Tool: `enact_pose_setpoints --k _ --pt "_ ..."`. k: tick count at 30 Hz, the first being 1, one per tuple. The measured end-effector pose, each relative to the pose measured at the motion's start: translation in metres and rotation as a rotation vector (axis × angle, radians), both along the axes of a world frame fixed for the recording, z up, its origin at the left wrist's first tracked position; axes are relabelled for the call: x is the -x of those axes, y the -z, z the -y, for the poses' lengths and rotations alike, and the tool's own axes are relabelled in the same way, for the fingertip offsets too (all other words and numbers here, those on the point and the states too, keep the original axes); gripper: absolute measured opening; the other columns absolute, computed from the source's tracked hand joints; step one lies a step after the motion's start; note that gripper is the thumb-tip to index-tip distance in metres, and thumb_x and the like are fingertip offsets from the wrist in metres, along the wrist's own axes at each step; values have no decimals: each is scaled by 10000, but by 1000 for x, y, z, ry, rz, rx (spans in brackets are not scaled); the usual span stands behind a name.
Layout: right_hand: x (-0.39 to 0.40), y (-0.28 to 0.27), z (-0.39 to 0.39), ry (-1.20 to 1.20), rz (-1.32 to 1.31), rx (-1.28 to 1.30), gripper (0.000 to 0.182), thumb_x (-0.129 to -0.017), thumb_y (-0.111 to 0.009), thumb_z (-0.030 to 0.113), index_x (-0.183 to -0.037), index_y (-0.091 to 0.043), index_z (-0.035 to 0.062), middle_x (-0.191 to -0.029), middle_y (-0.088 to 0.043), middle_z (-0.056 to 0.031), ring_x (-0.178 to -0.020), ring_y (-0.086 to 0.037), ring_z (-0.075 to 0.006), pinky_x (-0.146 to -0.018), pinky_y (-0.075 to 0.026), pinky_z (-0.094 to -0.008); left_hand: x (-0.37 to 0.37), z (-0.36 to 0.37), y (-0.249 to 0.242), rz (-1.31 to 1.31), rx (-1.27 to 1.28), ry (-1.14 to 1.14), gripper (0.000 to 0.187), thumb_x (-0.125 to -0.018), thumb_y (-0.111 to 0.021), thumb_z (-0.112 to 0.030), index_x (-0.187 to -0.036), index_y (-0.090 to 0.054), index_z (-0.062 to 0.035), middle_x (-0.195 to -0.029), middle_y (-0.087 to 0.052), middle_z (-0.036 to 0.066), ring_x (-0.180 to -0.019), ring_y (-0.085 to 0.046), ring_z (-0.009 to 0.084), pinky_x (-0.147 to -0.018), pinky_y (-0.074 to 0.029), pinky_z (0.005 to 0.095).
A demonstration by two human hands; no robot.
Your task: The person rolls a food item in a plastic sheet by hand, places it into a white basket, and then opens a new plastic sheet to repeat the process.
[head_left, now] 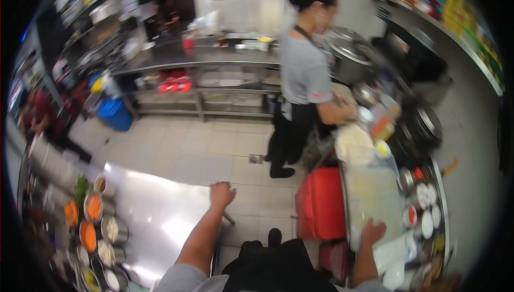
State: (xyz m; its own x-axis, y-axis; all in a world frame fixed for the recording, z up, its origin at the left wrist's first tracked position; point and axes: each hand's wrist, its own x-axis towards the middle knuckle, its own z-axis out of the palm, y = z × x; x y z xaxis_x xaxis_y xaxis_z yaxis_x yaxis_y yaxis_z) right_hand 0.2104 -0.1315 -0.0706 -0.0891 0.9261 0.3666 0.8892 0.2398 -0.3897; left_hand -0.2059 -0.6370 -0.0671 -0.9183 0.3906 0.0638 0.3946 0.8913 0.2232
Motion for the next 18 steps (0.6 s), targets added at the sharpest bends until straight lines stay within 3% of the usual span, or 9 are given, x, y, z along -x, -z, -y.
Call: enact_pose_setpoints --k 3,14,16,18 --pt "-6 4 -5 -108 26 -135 637 -925 -676 439 -1201 -592 -129 -1249 -601 -328 -1225 -533 -471 -1089 -395 -547 -2 1 -9 24 69 -8 351 -882 -665 -420 -917 -750 -82 -917 -745 114 -931 -702 276 -848 -491 468" --pt "-7 7 -3 -117 15 -180 691 -919 -664 515 -1250 -581 -86 -1273 -584 -271 -1209 -539 -460 -1034 -424 -569 -5 3 -11 35 74 -24 340 -882 -655 -401 -952 -740 -80 -924 -746 115 -941 -703 266 -841 -489 462" --pt "-5 5 3 -47 63 -245 547 -931 -665 417 -1196 -610 -58 -1216 -614 -250 -1151 -581 -422 -1004 -461 -521 -4 4 -10 36 89 -38 336 -879 -656 -397 -948 -741 -80 -923 -746 116 -943 -704 269 -840 -489 464" --pt "-1 -11 16 -81 46 -175 585 -933 -643 452 -1199 -617 -69 -1231 -612 -267 -1166 -576 -437 -1017 -451 -538 -4 7 -7 19 33 -7 328 -875 -657 -388 -932 -744 -77 -927 -746 120 -945 -706 282 -846 -491 467"
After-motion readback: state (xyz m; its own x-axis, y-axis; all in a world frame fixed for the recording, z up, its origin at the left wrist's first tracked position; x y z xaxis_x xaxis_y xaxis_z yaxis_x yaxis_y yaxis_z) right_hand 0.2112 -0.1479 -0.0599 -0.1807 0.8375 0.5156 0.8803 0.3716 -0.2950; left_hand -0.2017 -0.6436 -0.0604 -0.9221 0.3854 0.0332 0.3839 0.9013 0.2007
